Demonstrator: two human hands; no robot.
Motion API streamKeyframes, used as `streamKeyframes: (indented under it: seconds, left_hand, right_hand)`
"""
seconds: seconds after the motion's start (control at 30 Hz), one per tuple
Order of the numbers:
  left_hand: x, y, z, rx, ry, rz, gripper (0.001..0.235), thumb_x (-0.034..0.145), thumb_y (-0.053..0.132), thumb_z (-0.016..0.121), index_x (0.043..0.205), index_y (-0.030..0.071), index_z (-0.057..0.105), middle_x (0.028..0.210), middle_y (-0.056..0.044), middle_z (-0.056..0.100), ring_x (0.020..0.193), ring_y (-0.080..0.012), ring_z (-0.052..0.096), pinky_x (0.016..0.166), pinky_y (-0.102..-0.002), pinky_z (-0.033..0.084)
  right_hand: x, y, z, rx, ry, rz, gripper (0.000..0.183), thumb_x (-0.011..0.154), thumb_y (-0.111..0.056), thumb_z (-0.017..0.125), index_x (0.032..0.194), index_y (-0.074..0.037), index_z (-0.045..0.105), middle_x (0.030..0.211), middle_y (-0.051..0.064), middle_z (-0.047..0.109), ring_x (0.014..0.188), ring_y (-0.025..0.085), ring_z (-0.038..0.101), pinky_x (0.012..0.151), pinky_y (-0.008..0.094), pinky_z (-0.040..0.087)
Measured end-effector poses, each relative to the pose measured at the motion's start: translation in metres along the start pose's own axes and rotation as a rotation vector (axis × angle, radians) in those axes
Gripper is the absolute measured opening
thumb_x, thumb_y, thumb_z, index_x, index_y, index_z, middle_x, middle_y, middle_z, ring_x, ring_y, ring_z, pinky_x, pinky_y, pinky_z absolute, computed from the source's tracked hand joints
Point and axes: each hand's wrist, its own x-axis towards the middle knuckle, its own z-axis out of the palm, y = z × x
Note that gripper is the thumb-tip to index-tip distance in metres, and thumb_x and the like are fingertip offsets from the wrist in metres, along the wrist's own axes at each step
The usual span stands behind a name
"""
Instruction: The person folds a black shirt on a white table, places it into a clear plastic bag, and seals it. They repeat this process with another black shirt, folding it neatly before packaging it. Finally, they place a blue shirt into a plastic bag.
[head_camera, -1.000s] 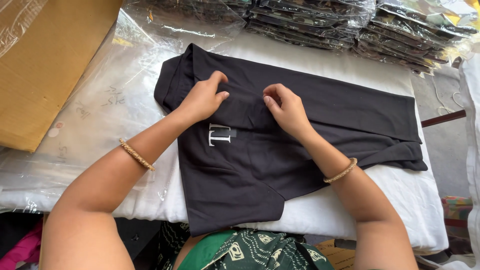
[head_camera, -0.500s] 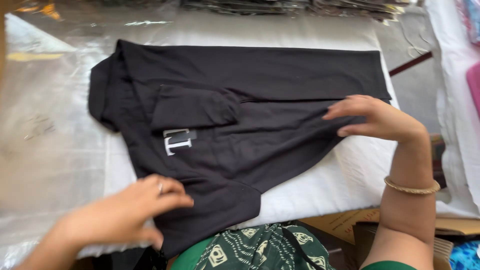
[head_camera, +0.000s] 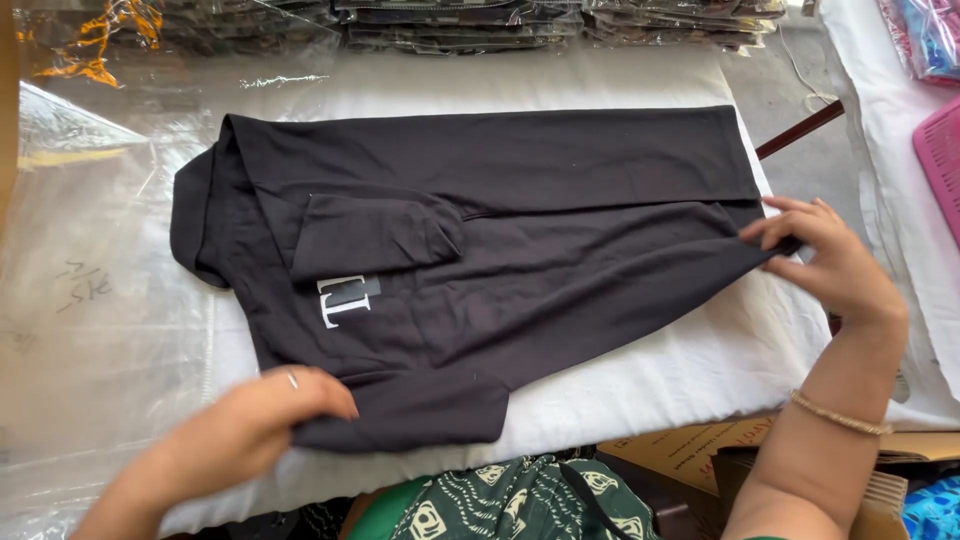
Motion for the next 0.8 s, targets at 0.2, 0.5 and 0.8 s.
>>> streamKeyframes:
  seconds: [0.2, 0.5, 0.8]
  left_hand:
    - [0.063, -0.036, -0.079, -0.147, 0.482, 0.028, 0.033, 0.082, -0.015, 0.051, 0.105, 0.002, 0.067, 0.104, -0.006, 0.069, 0.100, -0.0164, 0.065, 0.092, -0.029, 0.050]
    - [0.108, -0.117, -0.092, -0.498, 0.662, -0.469, 0.047, 0.106, 0.026, 0.060, 0.147, 0.007, 0.048, 0.121, -0.002, 0.066, 0.111, -0.0063, 0.057, 0.096, -0.023, 0.045]
    - [0.094, -0.114, -0.092, -0.308, 0.562, 0.053, 0.065, 0.096, -0.002, 0.059, 0.158, 0.012, 0.046, 0.159, -0.004, 0.048, 0.145, -0.0097, 0.042, 0.117, -0.026, 0.033]
  right_hand:
    - [0.069, 0.041, -0.002, 0.351, 0.025, 0.178, 0.025, 0.094, -0.008, 0.072, 0.119, -0.010, 0.073, 0.111, 0.001, 0.074, 0.109, 0.015, 0.067, 0.098, 0.030, 0.051]
    - [0.102, 0.085, 0.040, 0.202, -0.114, 0.406, 0.027, 0.099, -0.024, 0.071, 0.122, -0.011, 0.076, 0.108, 0.004, 0.075, 0.103, 0.017, 0.065, 0.091, 0.035, 0.051]
    - [0.094, 0.092, 0.039, 0.366, -0.293, 0.313, 0.072, 0.071, -0.019, 0.084, 0.138, -0.014, 0.059, 0.130, 0.007, 0.063, 0.123, 0.016, 0.052, 0.098, 0.033, 0.040]
